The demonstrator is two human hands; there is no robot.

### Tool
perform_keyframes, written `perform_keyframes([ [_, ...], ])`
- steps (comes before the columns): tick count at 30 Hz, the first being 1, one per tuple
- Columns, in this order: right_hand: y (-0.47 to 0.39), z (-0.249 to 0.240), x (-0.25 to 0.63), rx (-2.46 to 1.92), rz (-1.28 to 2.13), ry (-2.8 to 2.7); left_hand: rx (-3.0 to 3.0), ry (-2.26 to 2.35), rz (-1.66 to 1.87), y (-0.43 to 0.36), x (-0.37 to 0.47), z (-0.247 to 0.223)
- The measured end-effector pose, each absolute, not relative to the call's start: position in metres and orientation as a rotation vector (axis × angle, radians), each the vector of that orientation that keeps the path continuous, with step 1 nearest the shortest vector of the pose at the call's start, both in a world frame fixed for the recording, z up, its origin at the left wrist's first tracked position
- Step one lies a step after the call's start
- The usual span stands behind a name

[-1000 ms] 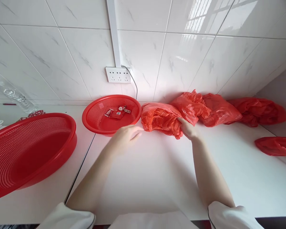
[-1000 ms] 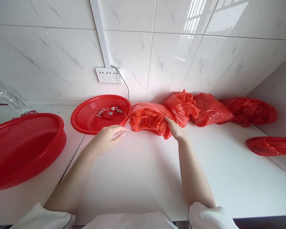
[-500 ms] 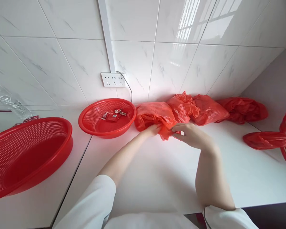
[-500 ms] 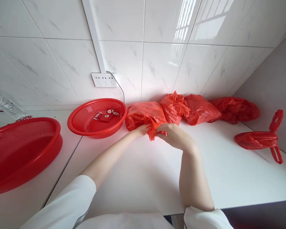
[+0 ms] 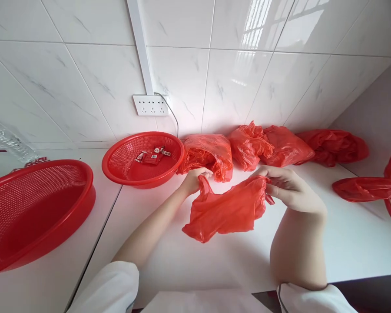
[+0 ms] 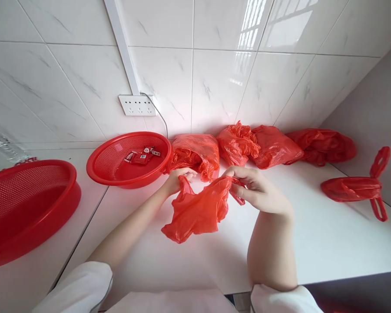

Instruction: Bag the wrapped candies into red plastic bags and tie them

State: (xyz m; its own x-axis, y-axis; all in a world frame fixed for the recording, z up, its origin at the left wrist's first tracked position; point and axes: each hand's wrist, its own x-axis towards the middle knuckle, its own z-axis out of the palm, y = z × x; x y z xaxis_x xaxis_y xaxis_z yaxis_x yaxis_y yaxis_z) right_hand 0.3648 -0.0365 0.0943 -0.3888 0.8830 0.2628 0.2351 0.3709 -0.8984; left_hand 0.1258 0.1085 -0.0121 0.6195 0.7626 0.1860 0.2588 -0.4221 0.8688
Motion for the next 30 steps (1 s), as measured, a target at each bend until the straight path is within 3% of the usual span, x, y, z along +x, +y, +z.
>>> perform_keyframes([
  [4,-0.017,0.087,0.335,-0.905,1.159,-1.795,1.851,0.553,0.878,0.08,0.094,0.033],
  [7,-0.007,0.079,0.313,-0.876,1.175,-1.783,2.053,0.383,0.576,0.053,0.076,0.061],
  [13,0.002,0.054,0.292,-0.585,1.292,-1.787,2.081,0.43,0.779,0.026,0.047,0.067],
  [17,0.003,0.042,0.287,-0.46,1.546,-2.054,1.827,0.429,0.327,0.029,0.016,0.076],
  [19,0.001,0.042,0.281,-0.676,1.547,-2.256,1.791,0.556,0.055,0.029,0.003,0.08],
  [21,0.0,0.042,0.271,-1.126,1.325,-2.462,1.84,0.841,-0.109,0.029,-0.008,0.079],
  [25,0.006,0.036,0.25,-1.965,0.488,-2.727,1.994,1.438,-0.297,0.027,-0.019,0.063],
  [30,0.025,0.029,0.242,-2.098,0.215,-2.717,2.129,1.578,-0.406,0.013,-0.013,0.049],
])
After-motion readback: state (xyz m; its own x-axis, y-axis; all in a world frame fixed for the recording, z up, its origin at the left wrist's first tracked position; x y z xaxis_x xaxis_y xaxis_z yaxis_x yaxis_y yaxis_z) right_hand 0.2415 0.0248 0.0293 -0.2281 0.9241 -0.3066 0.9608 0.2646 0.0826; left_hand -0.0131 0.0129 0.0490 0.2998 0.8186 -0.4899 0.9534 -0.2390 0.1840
